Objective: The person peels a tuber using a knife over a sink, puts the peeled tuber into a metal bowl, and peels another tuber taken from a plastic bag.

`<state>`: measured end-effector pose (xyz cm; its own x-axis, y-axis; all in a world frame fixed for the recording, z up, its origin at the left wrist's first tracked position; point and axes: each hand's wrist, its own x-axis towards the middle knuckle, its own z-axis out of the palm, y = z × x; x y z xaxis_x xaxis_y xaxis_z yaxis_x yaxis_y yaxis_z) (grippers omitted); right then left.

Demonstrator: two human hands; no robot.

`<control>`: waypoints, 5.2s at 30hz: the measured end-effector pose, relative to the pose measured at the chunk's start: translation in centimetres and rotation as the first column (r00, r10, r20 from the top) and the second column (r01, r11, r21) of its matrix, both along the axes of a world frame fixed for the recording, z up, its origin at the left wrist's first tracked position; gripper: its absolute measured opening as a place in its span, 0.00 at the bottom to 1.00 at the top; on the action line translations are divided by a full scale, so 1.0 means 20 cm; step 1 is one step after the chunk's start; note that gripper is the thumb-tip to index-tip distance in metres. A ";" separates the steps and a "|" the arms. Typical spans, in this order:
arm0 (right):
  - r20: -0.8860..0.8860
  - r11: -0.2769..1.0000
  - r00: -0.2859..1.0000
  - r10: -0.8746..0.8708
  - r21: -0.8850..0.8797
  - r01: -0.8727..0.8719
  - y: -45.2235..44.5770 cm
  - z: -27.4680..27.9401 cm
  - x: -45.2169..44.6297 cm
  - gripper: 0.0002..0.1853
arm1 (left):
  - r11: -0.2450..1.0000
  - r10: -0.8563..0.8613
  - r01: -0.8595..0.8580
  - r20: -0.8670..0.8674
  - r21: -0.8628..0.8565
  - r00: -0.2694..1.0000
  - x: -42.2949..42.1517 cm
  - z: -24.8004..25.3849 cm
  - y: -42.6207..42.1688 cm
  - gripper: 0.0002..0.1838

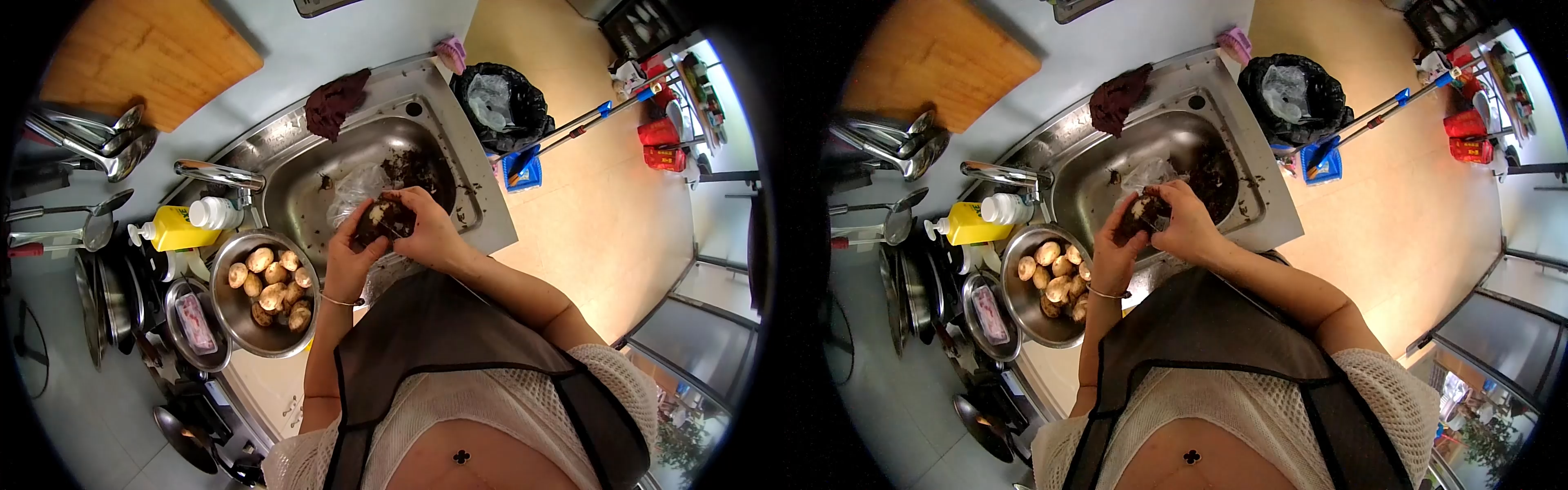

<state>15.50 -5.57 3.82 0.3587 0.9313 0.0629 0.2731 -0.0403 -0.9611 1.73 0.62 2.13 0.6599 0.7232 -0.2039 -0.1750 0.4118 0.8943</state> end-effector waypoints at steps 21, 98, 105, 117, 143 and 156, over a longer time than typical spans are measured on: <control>-0.306 0.997 0.952 -0.007 -0.073 -0.016 0.04 -0.07 0.02 0.22 | 0.976 0.085 -0.048 -0.169 0.213 0.982 0.02 -0.04 0.02 0.24; -0.212 0.994 0.972 -0.099 0.021 0.106 0.01 -0.15 -0.04 0.22 | 0.911 0.209 -0.085 -0.275 0.405 0.939 -0.04 -0.02 -0.02 0.22; -0.403 0.999 0.914 -0.040 -0.002 0.043 0.02 -0.12 -0.04 0.21 | 0.903 0.218 -0.073 -0.305 0.424 0.927 -0.03 0.01 -0.02 0.21; -0.070 0.999 0.997 -0.014 -0.040 0.011 0.00 -0.05 -0.04 0.31 | 0.945 0.153 -0.074 -0.231 0.320 0.961 -0.02 -0.01 0.00 0.18; -0.250 0.998 0.968 0.010 -0.065 -0.027 0.00 -0.17 0.01 0.23 | 0.975 0.184 -0.139 -0.279 0.172 0.943 -0.02 -0.05 -0.01 0.17; -0.391 0.985 0.920 0.025 -0.148 -0.090 0.00 -0.13 0.02 0.22 | 0.993 0.113 -0.118 -0.160 -0.022 0.981 -0.03 -0.06 0.01 0.16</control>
<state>15.95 -5.54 1.17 0.2698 0.9371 -0.2214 -0.1120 -0.1978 -0.9738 1.06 0.78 0.92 0.5297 0.7845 -0.3225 -0.0803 0.4248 0.9017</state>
